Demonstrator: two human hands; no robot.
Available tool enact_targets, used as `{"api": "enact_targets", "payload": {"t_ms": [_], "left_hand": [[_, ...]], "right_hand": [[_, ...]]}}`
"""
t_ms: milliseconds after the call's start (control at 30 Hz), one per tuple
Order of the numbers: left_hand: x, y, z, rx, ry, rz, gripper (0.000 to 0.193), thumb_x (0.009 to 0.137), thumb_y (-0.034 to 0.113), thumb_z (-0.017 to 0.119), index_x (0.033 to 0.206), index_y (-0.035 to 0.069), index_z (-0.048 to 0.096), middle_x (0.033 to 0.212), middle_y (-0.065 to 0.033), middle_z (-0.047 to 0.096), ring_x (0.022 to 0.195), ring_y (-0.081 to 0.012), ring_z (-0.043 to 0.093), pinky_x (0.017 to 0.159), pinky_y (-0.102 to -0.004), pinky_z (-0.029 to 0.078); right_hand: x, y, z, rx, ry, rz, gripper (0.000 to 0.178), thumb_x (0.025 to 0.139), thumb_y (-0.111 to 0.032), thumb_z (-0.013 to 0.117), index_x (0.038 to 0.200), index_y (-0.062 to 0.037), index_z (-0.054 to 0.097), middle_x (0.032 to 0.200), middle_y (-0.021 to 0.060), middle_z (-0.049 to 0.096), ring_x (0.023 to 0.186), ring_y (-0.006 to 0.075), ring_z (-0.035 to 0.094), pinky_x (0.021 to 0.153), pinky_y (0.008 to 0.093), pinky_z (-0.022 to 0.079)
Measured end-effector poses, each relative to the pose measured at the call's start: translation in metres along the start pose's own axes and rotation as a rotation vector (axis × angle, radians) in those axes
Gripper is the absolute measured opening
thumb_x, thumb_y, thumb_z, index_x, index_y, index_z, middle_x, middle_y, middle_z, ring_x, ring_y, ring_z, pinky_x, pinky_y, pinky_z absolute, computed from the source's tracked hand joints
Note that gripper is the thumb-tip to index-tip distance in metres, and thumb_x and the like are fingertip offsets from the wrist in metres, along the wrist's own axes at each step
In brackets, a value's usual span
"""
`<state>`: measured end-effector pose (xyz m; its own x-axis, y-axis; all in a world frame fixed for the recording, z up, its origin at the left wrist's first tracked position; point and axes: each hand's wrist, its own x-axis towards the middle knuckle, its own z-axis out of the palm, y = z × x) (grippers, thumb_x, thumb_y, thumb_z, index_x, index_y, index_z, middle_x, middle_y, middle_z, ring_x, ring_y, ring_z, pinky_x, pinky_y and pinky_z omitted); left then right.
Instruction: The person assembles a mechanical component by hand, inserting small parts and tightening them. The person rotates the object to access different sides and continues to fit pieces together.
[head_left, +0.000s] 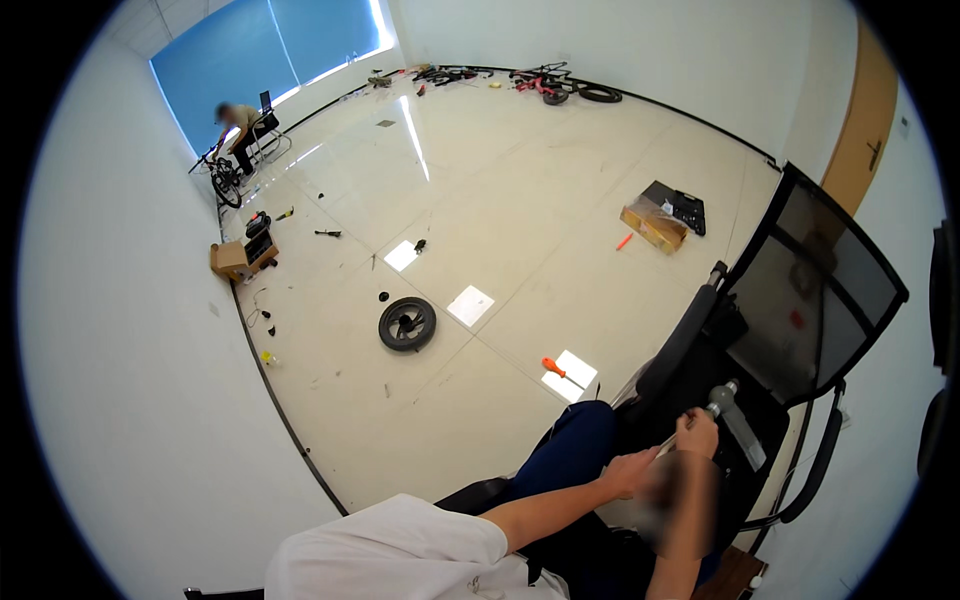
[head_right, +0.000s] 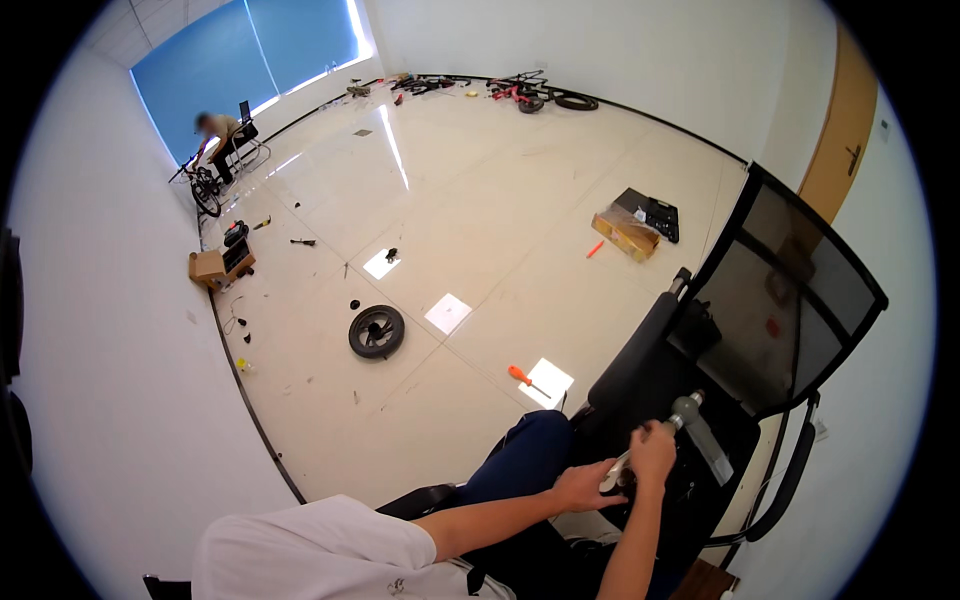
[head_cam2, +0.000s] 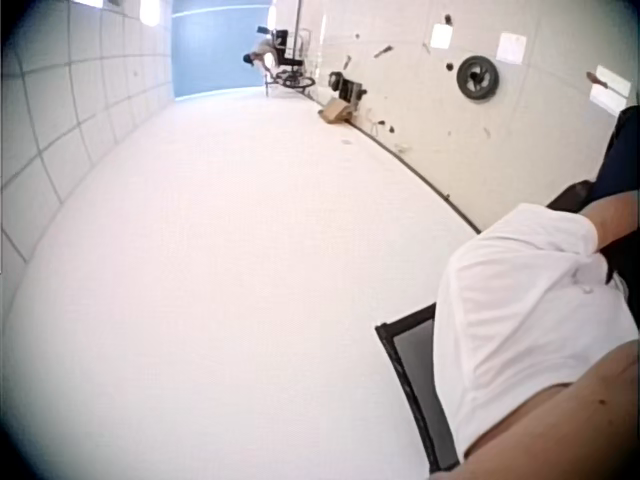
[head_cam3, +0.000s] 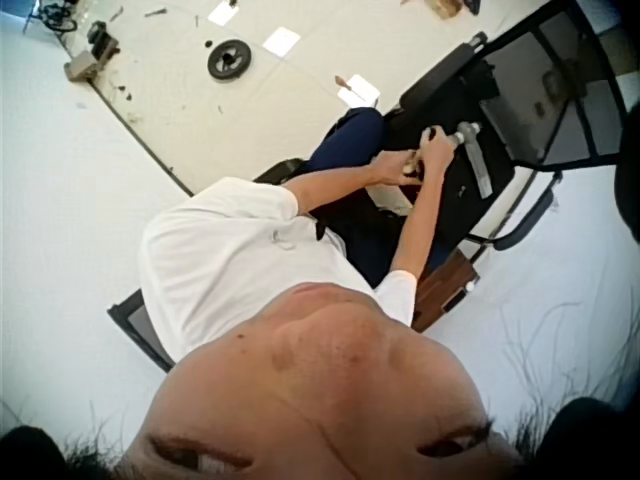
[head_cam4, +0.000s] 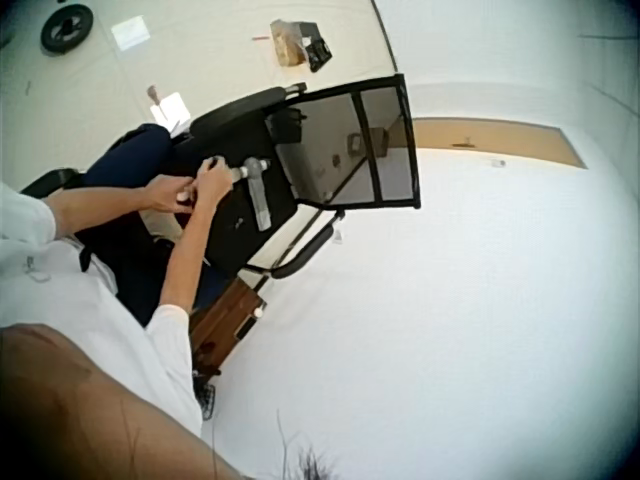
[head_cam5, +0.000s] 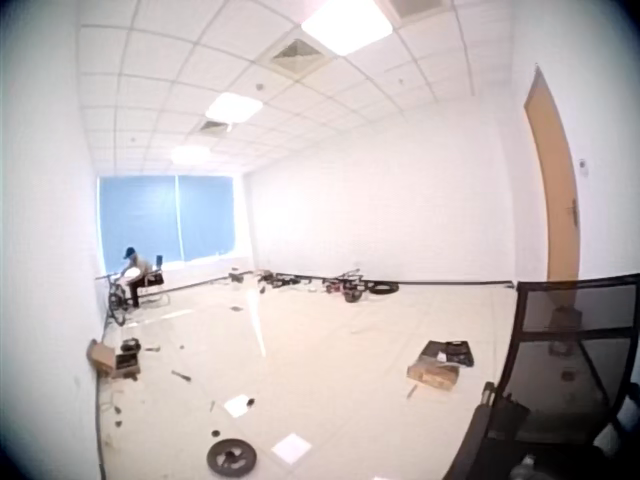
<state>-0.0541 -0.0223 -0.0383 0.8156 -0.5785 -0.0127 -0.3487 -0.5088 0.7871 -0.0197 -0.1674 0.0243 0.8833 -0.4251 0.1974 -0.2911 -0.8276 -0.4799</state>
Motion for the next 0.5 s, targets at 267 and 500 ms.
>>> {"api": "enact_targets", "payload": {"t_ms": [267, 500], "left_hand": [[0.002, -0.005, 0.003, -0.028, -0.018, 0.021, 0.091, 0.076, 0.063, 0.071, 0.138, 0.002, 0.044, 0.113, -0.0188, 0.065, 0.099, -0.0361, 0.065, 0.079, -0.0420, 0.053], [-0.006, -0.001, 0.013, -0.045, -0.081, 0.092, 0.089, 0.076, 0.052, 0.075, 0.140, 0.002, 0.040, 0.089, -0.0214, 0.065, 0.083, -0.0397, 0.065, 0.070, -0.0452, 0.052]], "right_hand": [[-0.062, 0.084, -0.037, 0.143, 0.052, 0.206, 0.026, 0.093, -0.017, 0.053, 0.085, 0.0084, 0.056, 0.069, 0.0248, 0.057, 0.062, 0.0367, 0.058, 0.059, 0.0428, 0.044], [-0.158, 0.064, 0.002, 0.042, 0.071, 0.719, 0.042, 0.106, -0.035, 0.041, 0.123, 0.0006, 0.055, 0.091, 0.0219, 0.062, 0.075, 0.0342, 0.059, 0.063, 0.0470, 0.043]]}}
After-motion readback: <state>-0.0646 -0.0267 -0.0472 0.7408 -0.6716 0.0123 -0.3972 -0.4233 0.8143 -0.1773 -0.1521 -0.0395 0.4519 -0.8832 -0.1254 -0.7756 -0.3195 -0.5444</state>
